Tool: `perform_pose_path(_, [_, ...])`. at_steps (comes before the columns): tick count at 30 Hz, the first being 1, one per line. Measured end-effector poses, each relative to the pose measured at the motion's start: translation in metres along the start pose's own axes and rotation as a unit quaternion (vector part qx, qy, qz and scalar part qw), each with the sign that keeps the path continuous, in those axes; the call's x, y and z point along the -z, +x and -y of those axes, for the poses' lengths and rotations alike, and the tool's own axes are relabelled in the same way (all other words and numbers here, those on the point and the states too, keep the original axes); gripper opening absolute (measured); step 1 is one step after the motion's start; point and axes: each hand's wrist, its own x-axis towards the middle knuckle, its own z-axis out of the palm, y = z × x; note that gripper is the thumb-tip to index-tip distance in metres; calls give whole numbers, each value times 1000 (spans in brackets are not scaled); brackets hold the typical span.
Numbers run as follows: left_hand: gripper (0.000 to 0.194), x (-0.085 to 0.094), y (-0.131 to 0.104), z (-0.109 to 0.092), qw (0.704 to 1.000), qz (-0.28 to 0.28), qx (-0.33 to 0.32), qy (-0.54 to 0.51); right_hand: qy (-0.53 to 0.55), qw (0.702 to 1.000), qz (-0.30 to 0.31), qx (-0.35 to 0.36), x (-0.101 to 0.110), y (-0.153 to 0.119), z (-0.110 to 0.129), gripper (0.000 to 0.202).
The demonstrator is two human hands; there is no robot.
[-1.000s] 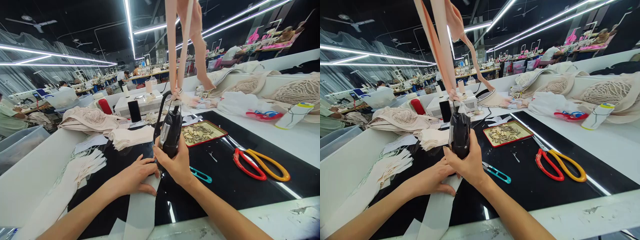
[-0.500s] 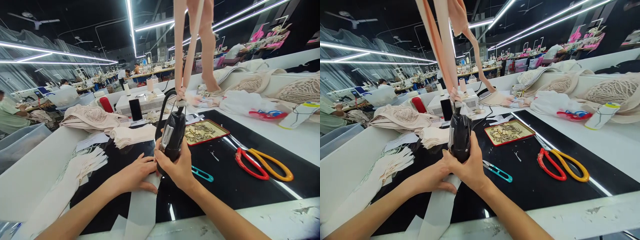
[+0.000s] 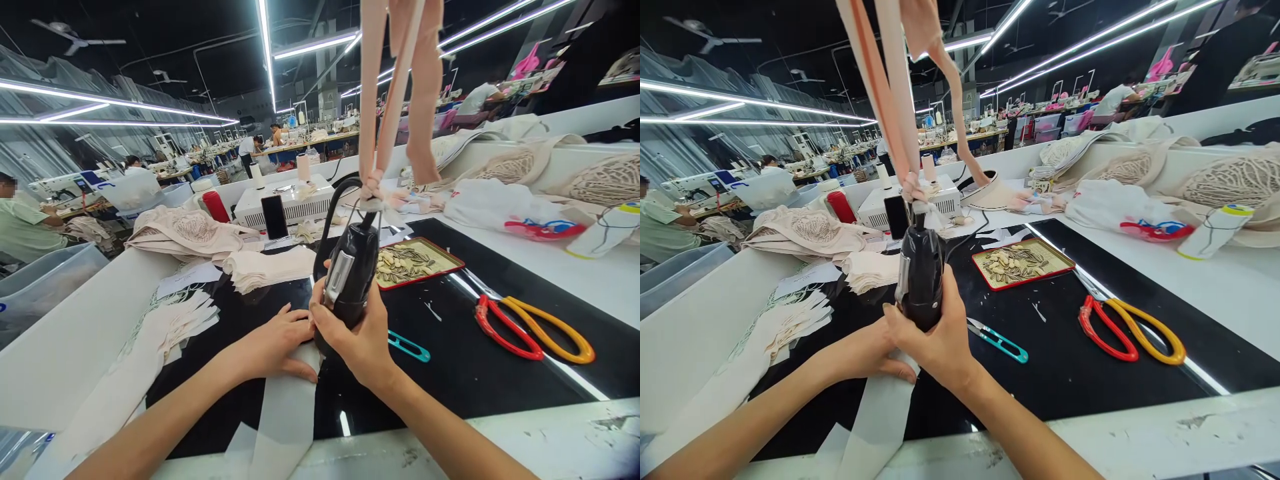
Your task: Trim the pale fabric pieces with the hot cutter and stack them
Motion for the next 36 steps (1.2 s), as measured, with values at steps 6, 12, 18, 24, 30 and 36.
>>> perform_pose_path(6, [64, 5, 0, -5, 1000, -6, 8, -25, 6, 1000, 6, -17, -1, -3, -1, 34])
perform_pose_path(12, [59, 4, -1, -6, 999, -15, -1, -42, 8, 1000, 22, 10, -3, -6, -5, 29])
perform_pose_path(18, [74, 1, 1, 0, 1000, -8, -4, -25, -1, 1000, 16, 2, -1, -4, -2, 31])
perform_pose_path(24, [73, 2, 1, 0, 999, -1, 3, -35, 20, 1000, 0, -12, 1, -3, 1, 37])
perform_pose_path(30, [79, 3, 1, -3, 998, -4, 5, -58, 16, 1000, 19, -3, -3, -6, 0, 33])
perform_pose_path(36, [79, 2, 1, -2, 999, -2, 4, -41, 2, 1000, 17, -2, -2, -5, 0, 31])
